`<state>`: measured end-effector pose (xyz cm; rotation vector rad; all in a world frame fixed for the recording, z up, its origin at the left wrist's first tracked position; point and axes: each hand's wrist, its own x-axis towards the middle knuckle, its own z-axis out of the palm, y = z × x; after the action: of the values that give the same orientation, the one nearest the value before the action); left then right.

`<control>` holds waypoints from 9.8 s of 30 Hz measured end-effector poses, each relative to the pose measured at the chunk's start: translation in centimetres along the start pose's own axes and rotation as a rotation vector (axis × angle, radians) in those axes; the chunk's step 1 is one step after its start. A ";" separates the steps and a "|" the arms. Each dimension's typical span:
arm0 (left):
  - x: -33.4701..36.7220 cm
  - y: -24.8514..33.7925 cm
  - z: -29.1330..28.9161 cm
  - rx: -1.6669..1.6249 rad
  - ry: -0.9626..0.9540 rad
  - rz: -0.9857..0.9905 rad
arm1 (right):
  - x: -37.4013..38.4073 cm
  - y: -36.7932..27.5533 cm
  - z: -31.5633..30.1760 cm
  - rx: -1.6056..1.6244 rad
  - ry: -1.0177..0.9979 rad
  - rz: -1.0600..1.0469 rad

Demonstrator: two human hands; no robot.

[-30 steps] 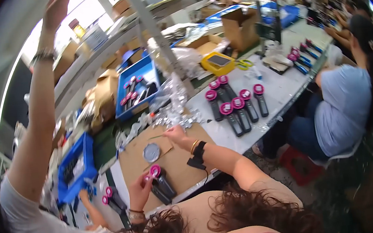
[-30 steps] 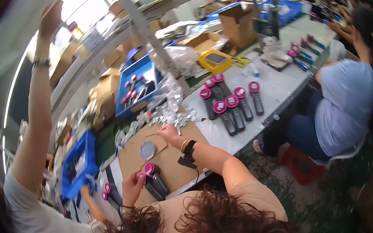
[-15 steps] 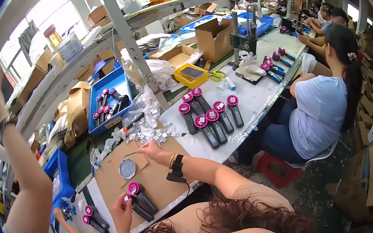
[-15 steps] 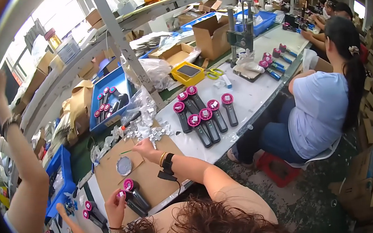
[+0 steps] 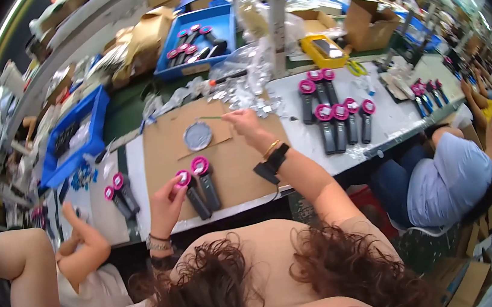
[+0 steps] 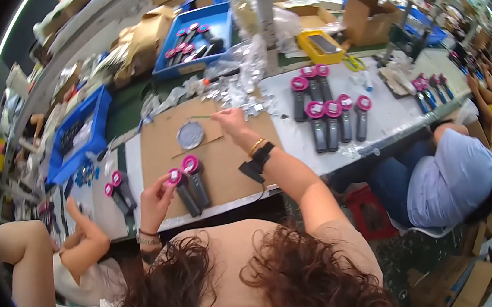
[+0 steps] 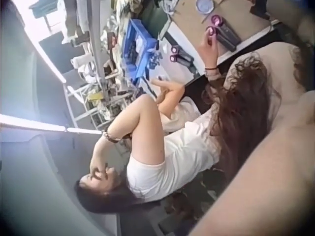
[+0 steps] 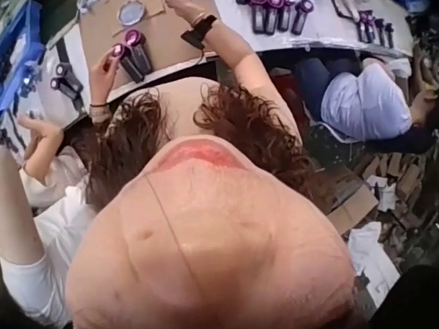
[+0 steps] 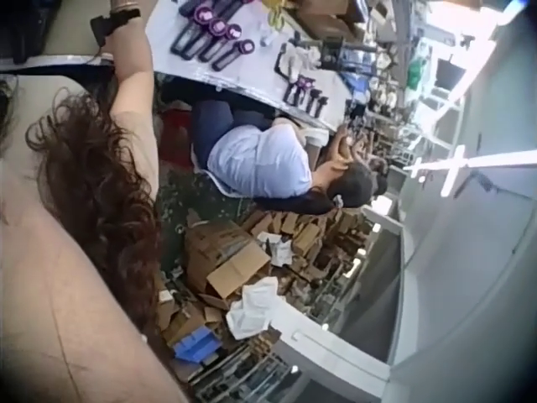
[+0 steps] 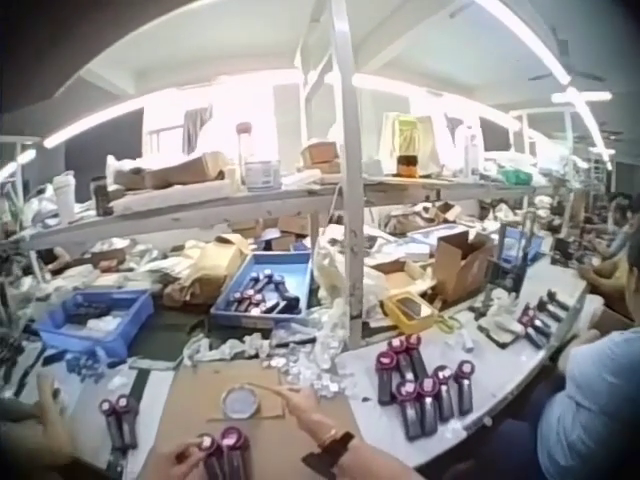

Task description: Apply glue and attach small white components to the circular heads of handheld electronic devices.

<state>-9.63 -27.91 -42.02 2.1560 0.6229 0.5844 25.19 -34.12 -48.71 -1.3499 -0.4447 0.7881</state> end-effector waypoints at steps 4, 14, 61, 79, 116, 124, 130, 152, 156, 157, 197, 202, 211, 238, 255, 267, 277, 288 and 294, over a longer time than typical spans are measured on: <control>-1.4 -0.5 -0.7 0.164 0.078 0.082 | -0.1 0.6 -0.7 -0.093 -0.005 -0.006; -2.4 -0.9 -2.3 0.144 0.123 0.060 | -0.6 -0.1 -1.9 0.051 -0.017 0.076; -2.1 -3.2 -1.7 0.041 0.054 0.017 | -4.0 -1.9 -0.8 0.069 0.040 0.092; -1.1 -4.1 -1.4 0.050 0.085 -0.020 | -4.7 -1.7 0.9 0.033 -0.015 0.148; 2.3 -5.0 0.4 0.264 0.075 0.085 | -3.9 1.0 1.9 -0.438 0.025 -0.081; 2.5 -4.1 0.4 0.231 0.085 0.065 | -4.2 -0.2 1.6 -0.219 -0.008 0.131; 1.7 -3.1 0.1 0.126 -0.002 -0.044 | -4.0 -0.7 1.3 -0.069 -0.041 0.147; 2.3 -4.7 0.9 0.271 0.117 0.285 | -3.9 -0.5 1.0 -0.167 -0.030 0.166; 2.2 -4.6 1.1 0.265 0.126 0.271 | -5.6 -3.4 2.3 -0.167 0.006 0.019; 2.2 -4.6 1.0 0.265 0.131 0.265 | -5.8 -3.7 2.5 -0.177 0.025 -0.057; 0.9 -4.5 2.1 0.147 0.186 0.204 | -3.0 0.6 -0.8 -0.036 -0.002 0.168; 0.8 -4.2 2.0 0.159 0.191 0.173 | -3.1 0.6 -0.8 0.120 -0.068 0.210; 1.1 -5.0 2.6 0.128 0.151 0.218 | -2.9 0.6 0.0 -0.067 0.030 0.133; 1.3 -4.3 2.0 0.133 0.095 0.136 | -1.9 0.5 0.9 -0.017 0.040 0.136; 1.7 -5.0 1.6 0.081 0.098 0.222 | -1.7 -0.1 0.9 -0.039 0.057 0.130; 1.5 -5.2 2.2 0.056 0.093 0.183 | -1.0 0.9 0.6 0.005 0.048 0.104; 1.1 -4.8 1.7 0.113 0.135 0.216 | -2.4 0.2 0.1 -0.061 0.047 0.110; 1.0 -4.6 1.9 0.096 0.115 0.167 | -3.0 -1.2 -0.3 -0.026 0.034 0.140; 1.4 -4.7 1.7 0.072 0.113 0.174 | -2.3 -0.5 -0.4 -0.028 0.049 0.165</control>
<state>-8.60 -25.40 -46.45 2.2717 0.5258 0.7928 24.04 -36.12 -47.94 -1.4420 -0.3101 0.8847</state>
